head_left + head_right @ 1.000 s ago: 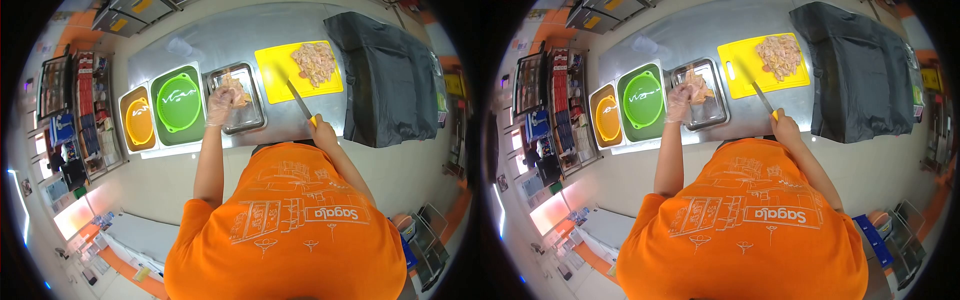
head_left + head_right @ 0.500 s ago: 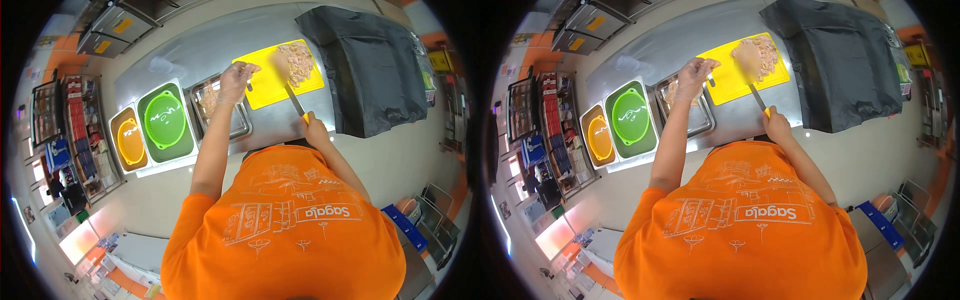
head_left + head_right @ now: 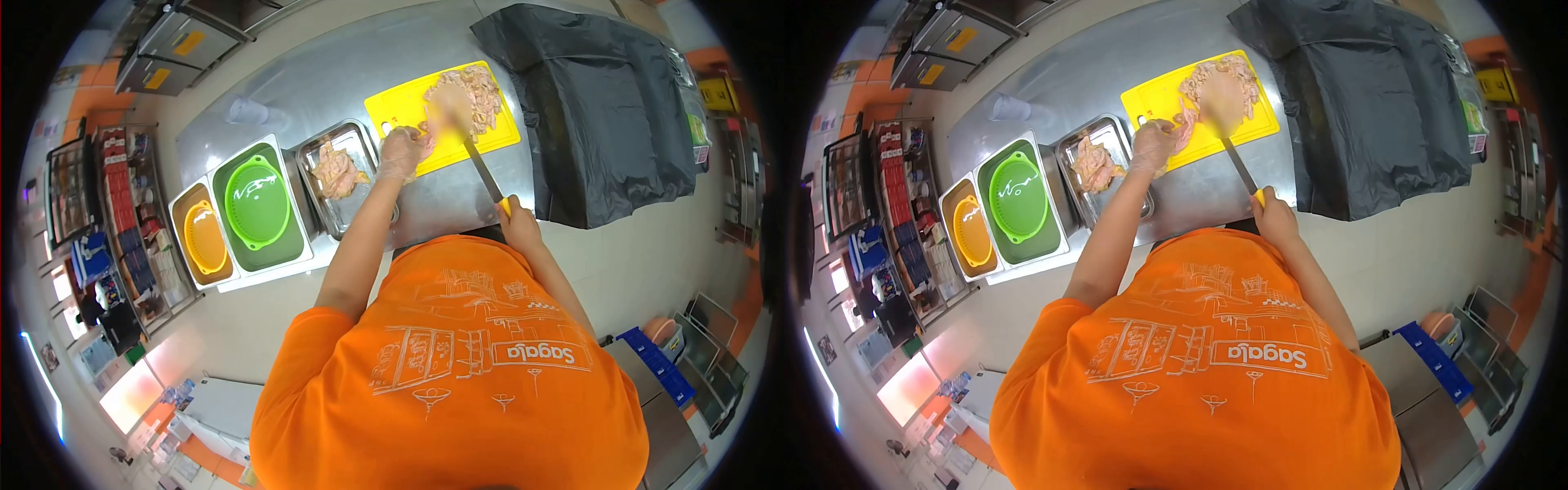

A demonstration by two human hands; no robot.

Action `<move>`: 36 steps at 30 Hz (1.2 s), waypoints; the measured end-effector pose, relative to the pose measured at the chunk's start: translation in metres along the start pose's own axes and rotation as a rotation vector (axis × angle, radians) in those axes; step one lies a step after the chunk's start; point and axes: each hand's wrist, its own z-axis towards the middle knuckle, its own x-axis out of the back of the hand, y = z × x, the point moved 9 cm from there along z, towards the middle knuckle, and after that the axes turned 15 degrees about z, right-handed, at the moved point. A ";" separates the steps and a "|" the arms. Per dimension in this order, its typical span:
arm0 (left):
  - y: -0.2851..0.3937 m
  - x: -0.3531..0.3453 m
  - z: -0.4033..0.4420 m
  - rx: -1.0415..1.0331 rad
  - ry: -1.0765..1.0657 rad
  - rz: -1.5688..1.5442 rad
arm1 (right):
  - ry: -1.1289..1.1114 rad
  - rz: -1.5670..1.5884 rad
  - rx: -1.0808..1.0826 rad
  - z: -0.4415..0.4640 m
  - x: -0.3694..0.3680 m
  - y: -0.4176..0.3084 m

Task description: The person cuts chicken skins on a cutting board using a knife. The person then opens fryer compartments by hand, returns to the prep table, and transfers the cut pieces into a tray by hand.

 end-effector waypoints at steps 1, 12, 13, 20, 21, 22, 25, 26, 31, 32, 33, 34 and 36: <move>0.006 -0.005 -0.002 0.035 -0.108 0.085 | -0.005 0.001 0.013 0.002 -0.001 0.000; -0.006 -0.022 0.008 0.020 -0.181 0.062 | -0.029 -0.013 0.049 0.012 0.005 -0.006; -0.010 -0.014 0.004 0.098 -0.179 -0.106 | -0.032 -0.004 0.055 0.012 0.005 -0.004; -0.025 -0.007 0.023 -0.037 -0.162 -0.655 | -0.025 0.048 0.088 0.012 0.008 -0.008; -0.015 0.003 0.019 -0.041 -0.173 -0.689 | -0.021 0.057 0.091 0.013 0.010 -0.009; -0.005 0.013 0.013 -0.046 -0.185 -0.722 | -0.023 0.069 0.089 0.014 0.010 -0.011; -0.002 -0.010 0.005 -0.061 -0.191 -0.848 | -0.029 0.080 0.069 0.011 0.011 -0.011; -0.001 -0.017 0.002 -0.064 -0.184 -0.896 | -0.032 0.067 0.060 0.012 0.008 -0.007; -0.042 -0.065 -0.009 0.151 -0.092 -0.309 | -0.076 0.049 0.029 0.009 -0.004 0.008; -0.038 -0.063 -0.013 0.155 -0.085 -0.220 | -0.077 0.051 0.035 0.006 -0.007 0.006; -0.031 -0.056 -0.016 0.161 -0.076 -0.130 | -0.082 0.053 0.043 0.004 -0.010 0.005; -0.025 -0.050 -0.018 0.167 -0.062 -0.041 | -0.099 0.024 0.041 0.003 -0.012 0.005; -0.021 -0.063 -0.013 0.128 -0.169 -0.008 | -0.135 -0.034 0.051 0.004 -0.019 0.002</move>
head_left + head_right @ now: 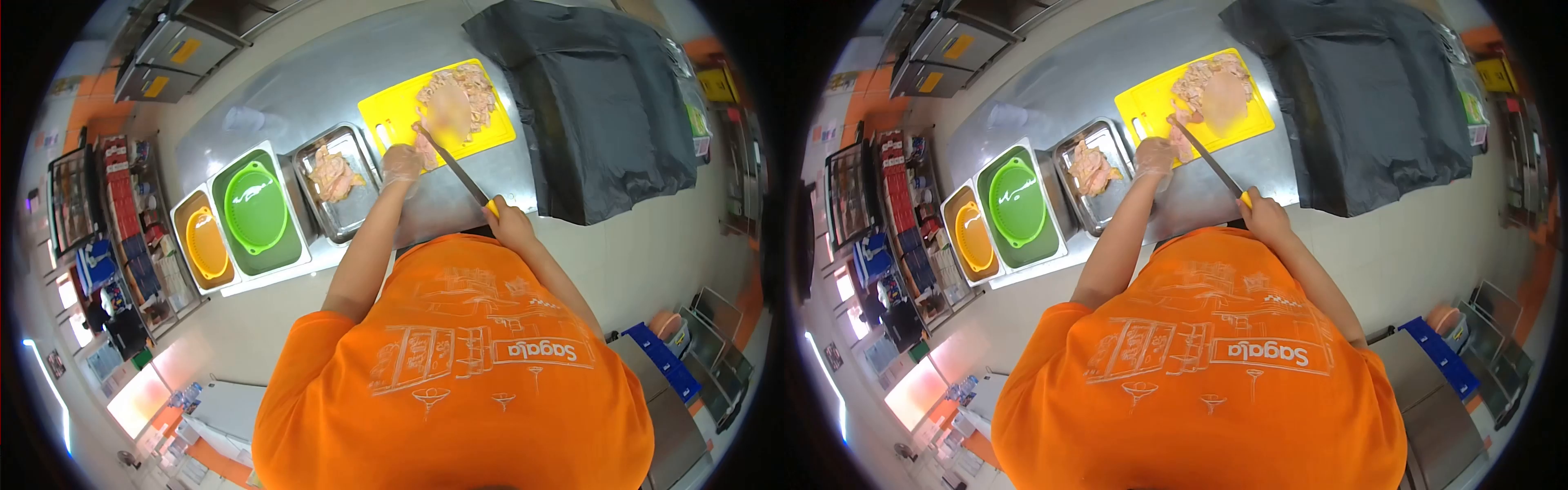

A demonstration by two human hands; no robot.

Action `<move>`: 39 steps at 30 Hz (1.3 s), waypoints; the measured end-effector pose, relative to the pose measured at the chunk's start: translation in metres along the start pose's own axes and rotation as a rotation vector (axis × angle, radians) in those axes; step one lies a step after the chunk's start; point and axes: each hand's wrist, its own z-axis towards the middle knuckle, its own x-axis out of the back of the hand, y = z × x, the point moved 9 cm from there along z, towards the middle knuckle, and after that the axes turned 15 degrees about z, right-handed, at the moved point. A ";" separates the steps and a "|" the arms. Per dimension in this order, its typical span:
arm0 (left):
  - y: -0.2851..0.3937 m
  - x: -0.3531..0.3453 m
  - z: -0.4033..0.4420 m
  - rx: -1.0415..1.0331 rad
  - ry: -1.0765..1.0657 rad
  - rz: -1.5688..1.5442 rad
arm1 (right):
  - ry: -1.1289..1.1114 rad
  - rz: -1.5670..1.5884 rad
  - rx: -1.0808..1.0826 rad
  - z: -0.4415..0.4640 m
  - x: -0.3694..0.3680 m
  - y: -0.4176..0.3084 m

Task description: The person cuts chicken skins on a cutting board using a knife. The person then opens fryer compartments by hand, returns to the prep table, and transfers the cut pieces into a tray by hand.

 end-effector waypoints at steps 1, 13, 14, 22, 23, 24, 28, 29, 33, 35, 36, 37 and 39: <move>-0.001 -0.003 0.004 -0.011 -0.047 0.024 | 0.003 -0.038 -0.025 0.001 -0.002 0.002; -0.004 0.028 -0.031 -0.426 -0.101 0.004 | 0.082 -0.168 -0.078 -0.025 -0.009 0.042; -0.019 0.021 -0.026 -0.239 -0.183 -0.248 | 0.088 -0.170 -0.076 -0.025 -0.008 0.040; -0.040 0.018 -0.007 -0.282 -0.089 -1.003 | 0.117 -0.165 -0.074 -0.024 -0.004 0.028; -0.036 0.022 -0.006 -0.344 -0.109 -1.049 | 0.119 -0.166 -0.077 -0.025 -0.004 0.028; -0.043 0.023 -0.003 -0.259 -0.044 -1.007 | 0.120 -0.168 -0.080 -0.025 -0.005 0.027; -0.064 0.029 0.005 0.016 0.079 -0.641 | 0.136 -0.169 -0.074 -0.027 -0.003 0.023; -0.068 0.027 0.010 0.067 0.074 -0.503 | 0.137 -0.171 -0.070 -0.027 -0.004 0.023; -0.044 0.043 0.019 -0.037 0.230 -0.036 | 0.131 -0.173 -0.064 -0.029 -0.003 0.024; -0.008 0.068 0.010 -0.120 0.376 0.026 | 0.130 -0.170 -0.059 -0.029 -0.003 0.023; 0.006 0.067 0.011 -0.168 0.344 0.105 | 0.133 -0.169 -0.055 -0.029 -0.003 0.023; 0.020 0.065 0.011 -0.216 0.311 0.184 | 0.136 -0.167 -0.052 -0.029 -0.003 0.023; 0.038 0.065 0.008 -0.155 0.034 0.270 | 0.137 -0.167 -0.047 -0.029 -0.004 0.021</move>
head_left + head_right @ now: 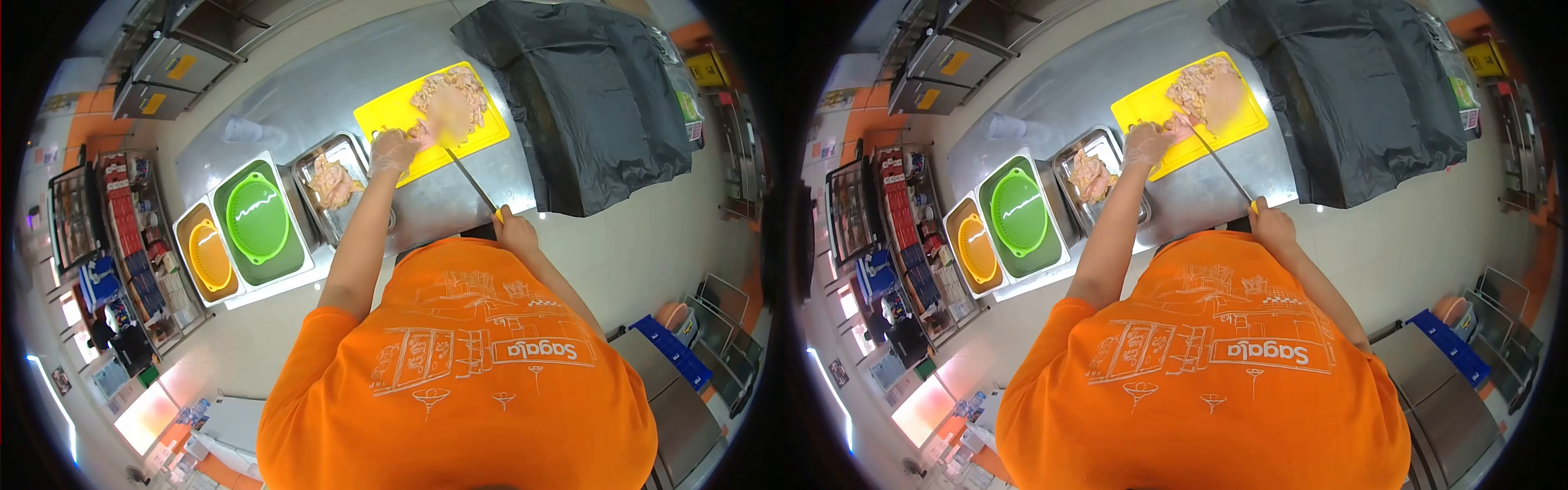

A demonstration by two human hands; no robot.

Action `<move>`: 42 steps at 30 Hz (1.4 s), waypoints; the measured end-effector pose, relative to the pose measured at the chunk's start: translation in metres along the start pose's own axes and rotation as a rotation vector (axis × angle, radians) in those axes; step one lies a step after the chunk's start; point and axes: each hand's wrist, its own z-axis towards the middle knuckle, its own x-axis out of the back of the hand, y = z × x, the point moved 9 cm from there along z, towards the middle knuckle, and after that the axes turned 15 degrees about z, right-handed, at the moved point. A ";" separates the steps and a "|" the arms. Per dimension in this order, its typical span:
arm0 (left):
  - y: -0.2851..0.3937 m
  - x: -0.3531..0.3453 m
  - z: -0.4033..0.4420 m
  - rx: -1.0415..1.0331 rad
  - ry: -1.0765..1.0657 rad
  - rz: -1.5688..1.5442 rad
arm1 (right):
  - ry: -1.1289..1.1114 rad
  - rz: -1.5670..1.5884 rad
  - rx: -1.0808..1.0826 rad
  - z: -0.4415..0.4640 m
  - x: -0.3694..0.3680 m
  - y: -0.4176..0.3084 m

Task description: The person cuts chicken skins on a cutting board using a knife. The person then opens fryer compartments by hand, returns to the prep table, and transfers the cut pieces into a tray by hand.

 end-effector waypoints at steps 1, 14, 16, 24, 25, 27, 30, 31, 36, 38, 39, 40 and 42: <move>0.005 -0.011 0.009 -0.090 -0.029 0.128 | 0.004 0.001 0.002 0.001 0.001 -0.001; -0.023 0.010 0.010 -0.220 -0.147 -0.797 | -0.004 0.095 -0.010 0.003 0.007 -0.003; -0.028 0.017 0.004 -0.147 -0.195 -1.164 | 0.004 0.151 -0.014 0.002 0.013 -0.008; -0.057 0.065 0.034 -0.358 0.043 -1.444 | 0.077 0.263 -0.011 0.015 0.039 -0.009; -0.060 0.074 0.036 -0.342 0.185 -1.156 | 0.082 0.257 -0.008 0.016 0.039 -0.008; -0.055 0.096 0.030 -0.291 0.434 -0.568 | 0.097 0.259 -0.001 0.016 0.043 -0.009; -0.009 0.091 0.010 -0.448 0.461 -0.166 | 0.095 0.250 0.004 0.017 0.044 -0.009; 0.001 0.048 0.024 -0.250 0.176 -0.065 | 0.090 0.246 0.004 0.017 0.042 -0.009; 0.023 -0.058 0.016 -0.344 0.156 0.097 | 0.080 0.205 0.014 0.015 0.031 -0.006; 0.024 -0.063 0.011 -0.365 0.145 0.062 | 0.057 0.201 -0.001 0.013 0.027 -0.007; 0.024 -0.060 0.006 -0.351 0.114 0.032 | 0.040 0.197 -0.012 0.015 0.027 -0.009; 0.023 -0.059 0.005 -0.296 0.034 -0.026 | 0.026 0.193 -0.020 0.019 0.027 -0.011; 0.025 -0.055 0.002 -0.263 -0.025 -0.089 | 0.028 0.207 0.020 0.026 0.028 -0.018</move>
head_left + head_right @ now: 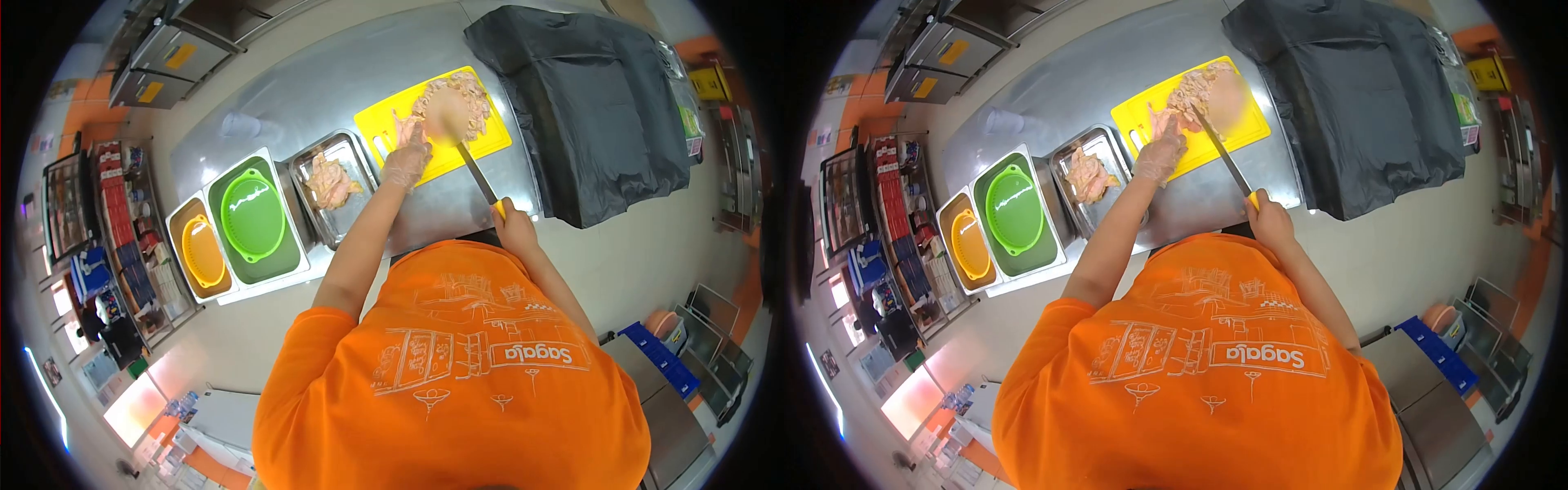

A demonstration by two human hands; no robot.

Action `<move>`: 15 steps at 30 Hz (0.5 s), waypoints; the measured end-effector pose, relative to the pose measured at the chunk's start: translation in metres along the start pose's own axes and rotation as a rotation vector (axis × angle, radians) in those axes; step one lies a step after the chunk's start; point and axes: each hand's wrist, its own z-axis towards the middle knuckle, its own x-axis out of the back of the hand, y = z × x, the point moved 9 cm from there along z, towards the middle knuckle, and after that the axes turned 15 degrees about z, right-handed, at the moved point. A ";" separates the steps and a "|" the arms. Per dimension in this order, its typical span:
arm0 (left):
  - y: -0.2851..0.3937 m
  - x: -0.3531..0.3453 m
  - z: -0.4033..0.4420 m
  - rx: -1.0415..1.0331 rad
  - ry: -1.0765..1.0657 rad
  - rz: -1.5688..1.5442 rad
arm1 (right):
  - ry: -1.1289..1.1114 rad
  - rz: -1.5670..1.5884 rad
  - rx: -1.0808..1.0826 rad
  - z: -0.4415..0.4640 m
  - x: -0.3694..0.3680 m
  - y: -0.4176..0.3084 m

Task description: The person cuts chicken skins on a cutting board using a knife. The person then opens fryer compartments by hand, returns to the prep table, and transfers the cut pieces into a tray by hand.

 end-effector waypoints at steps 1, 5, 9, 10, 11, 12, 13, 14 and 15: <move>0.004 0.005 -0.002 -0.022 0.017 -0.001 | -0.001 0.009 0.019 0.003 -0.001 -0.004; 0.005 0.004 -0.020 -0.034 0.041 0.046 | 0.004 -0.017 0.069 0.018 0.004 -0.021; 0.010 0.002 -0.040 0.015 -0.166 0.088 | -0.020 -0.030 0.069 0.026 0.006 -0.029; 0.016 0.010 -0.046 0.013 -0.160 0.085 | -0.032 -0.033 0.064 0.028 0.005 -0.030; 0.020 0.014 -0.052 0.012 -0.154 0.081 | -0.044 -0.035 0.068 0.029 0.004 -0.030; 0.021 0.009 -0.056 -0.018 -0.114 0.108 | -0.057 -0.038 0.072 0.030 0.002 -0.028; 0.020 0.000 -0.060 -0.048 -0.073 0.136 | -0.069 -0.041 0.077 0.031 -0.001 -0.028; 0.023 0.003 -0.066 -0.077 -0.031 0.165 | -0.082 -0.043 0.070 0.032 -0.003 -0.028; 0.031 0.010 -0.075 -0.176 0.071 0.182 | -0.095 -0.045 0.062 0.032 -0.006 -0.029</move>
